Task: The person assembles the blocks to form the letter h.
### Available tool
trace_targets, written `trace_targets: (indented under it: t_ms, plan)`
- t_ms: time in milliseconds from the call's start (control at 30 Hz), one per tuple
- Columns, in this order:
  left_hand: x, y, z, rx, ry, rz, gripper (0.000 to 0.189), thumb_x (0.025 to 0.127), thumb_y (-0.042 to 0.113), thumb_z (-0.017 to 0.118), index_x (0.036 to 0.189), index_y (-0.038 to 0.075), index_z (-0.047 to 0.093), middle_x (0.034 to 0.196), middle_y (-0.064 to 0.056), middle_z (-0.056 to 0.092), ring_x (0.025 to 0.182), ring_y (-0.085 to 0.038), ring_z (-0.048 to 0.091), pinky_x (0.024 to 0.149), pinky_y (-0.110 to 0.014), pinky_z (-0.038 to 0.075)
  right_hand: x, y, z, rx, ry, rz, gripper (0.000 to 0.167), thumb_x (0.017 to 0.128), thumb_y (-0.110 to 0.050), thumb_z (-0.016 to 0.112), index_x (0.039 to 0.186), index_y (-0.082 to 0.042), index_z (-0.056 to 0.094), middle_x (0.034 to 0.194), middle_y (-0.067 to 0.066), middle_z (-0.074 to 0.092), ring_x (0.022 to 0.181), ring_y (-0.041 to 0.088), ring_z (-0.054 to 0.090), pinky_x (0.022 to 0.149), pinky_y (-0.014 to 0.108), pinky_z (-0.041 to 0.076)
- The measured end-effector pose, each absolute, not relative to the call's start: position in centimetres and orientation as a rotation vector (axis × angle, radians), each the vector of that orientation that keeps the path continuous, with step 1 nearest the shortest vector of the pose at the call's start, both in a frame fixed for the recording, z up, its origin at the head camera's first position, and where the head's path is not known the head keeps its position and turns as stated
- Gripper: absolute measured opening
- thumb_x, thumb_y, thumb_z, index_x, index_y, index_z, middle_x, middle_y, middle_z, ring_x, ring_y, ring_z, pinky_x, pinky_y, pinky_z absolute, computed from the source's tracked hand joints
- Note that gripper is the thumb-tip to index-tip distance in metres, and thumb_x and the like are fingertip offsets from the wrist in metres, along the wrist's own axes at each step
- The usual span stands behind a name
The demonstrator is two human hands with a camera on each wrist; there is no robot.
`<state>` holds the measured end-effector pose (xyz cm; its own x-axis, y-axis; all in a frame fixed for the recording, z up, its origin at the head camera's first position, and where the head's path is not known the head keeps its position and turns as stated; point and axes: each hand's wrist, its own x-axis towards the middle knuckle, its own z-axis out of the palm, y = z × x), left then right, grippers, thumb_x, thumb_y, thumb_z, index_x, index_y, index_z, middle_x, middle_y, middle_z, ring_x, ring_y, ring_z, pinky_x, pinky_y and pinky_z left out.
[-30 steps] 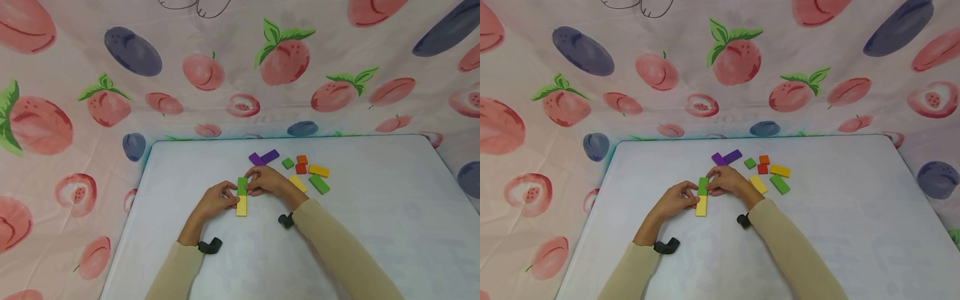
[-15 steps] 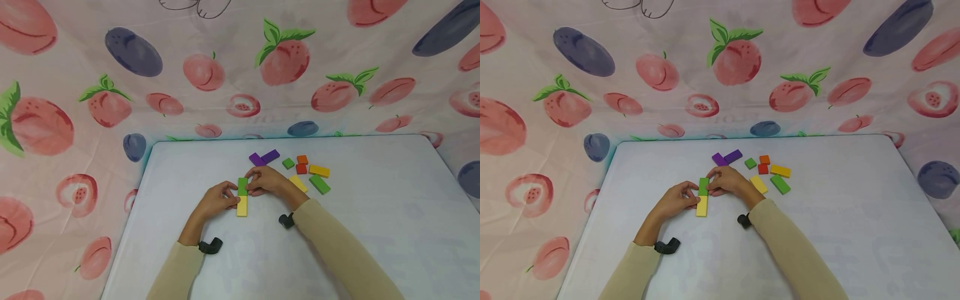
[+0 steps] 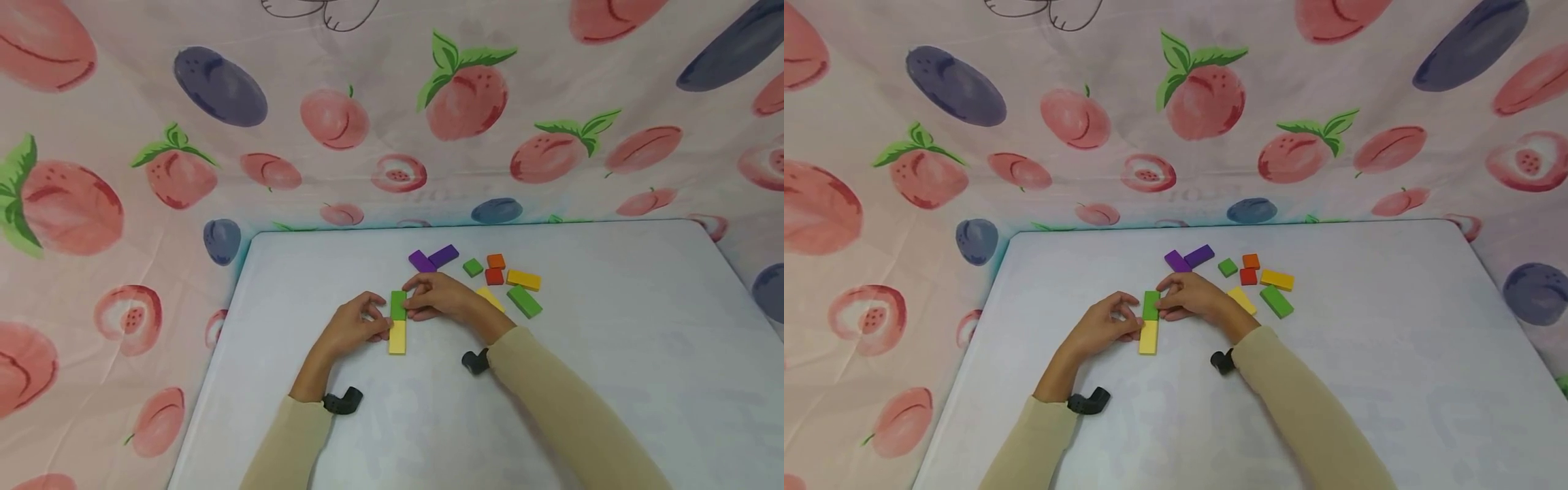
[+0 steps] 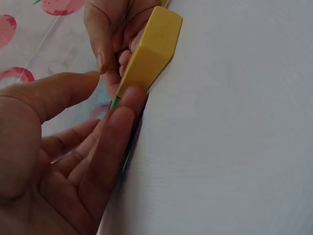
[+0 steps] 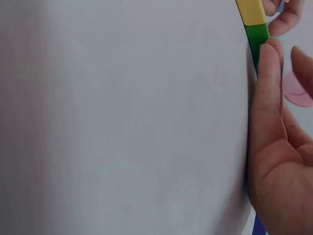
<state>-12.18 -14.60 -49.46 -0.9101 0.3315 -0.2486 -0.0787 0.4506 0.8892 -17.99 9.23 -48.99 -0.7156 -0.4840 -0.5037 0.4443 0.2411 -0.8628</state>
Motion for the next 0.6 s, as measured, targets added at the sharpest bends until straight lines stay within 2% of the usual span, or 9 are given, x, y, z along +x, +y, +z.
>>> trace_targets:
  t_ms: [167, 300, 400, 533, 600]
  plan:
    - [-12.4, -15.0, -48.8, 0.426, 2.567, 1.344, 0.041, 0.091, 0.022, 0.078, 0.128, 0.012, 0.066, 0.115, -0.004, 0.072, 0.098, -0.016, 0.07, 0.084, -0.035, 0.059, -17.9, 10.1, -48.2, -0.098, 1.823, -1.538, 0.041, 0.097, -0.018, 0.07, 0.136, -0.009, 0.058, 0.111, 0.015, 0.066, 0.097, 0.024, 0.072, 0.088, 0.032, 0.062]
    - [-12.7, -15.4, -48.7, 0.606, 2.684, 1.179, 0.043, 0.09, 0.027, 0.079, 0.131, 0.015, 0.068, 0.136, -0.004, 0.065, 0.129, -0.024, 0.059, 0.108, -0.047, 0.05, -17.9, 11.0, -47.1, -0.181, 2.034, -1.436, 0.04, 0.099, -0.03, 0.068, 0.135, -0.013, 0.061, 0.114, 0.013, 0.067, 0.101, 0.025, 0.069, 0.091, 0.033, 0.06]
    - [-12.8, -15.6, -48.8, 0.667, 2.698, 1.049, 0.049, 0.091, 0.034, 0.078, 0.136, 0.02, 0.066, 0.151, -0.002, 0.055, 0.149, -0.026, 0.042, 0.123, -0.058, 0.028, -18.0, 11.9, -46.4, -0.241, 2.218, -1.339, 0.038, 0.1, -0.035, 0.067, 0.132, -0.015, 0.064, 0.113, 0.01, 0.069, 0.101, 0.025, 0.067, 0.088, 0.034, 0.06]
    - [-12.7, -15.8, -48.8, 0.675, 2.649, 0.956, 0.059, 0.089, 0.042, 0.078, 0.143, 0.027, 0.06, 0.161, 0.003, 0.044, 0.158, -0.026, 0.023, 0.124, -0.069, 0.002, -18.1, 13.4, -45.6, -0.33, 2.436, -1.207, 0.033, 0.099, -0.037, 0.066, 0.126, -0.018, 0.068, 0.11, 0.005, 0.069, 0.102, 0.023, 0.066, 0.082, 0.033, 0.06]
    - [-12.7, -15.8, -48.8, 0.687, 2.616, 0.934, 0.064, 0.088, 0.045, 0.078, 0.146, 0.029, 0.057, 0.163, 0.005, 0.041, 0.159, -0.026, 0.019, 0.122, -0.071, -0.006, -18.0, 14.2, -45.3, -0.373, 2.517, -1.143, 0.032, 0.099, -0.037, 0.067, 0.124, -0.018, 0.069, 0.108, 0.003, 0.069, 0.103, 0.022, 0.064, 0.082, 0.032, 0.059]
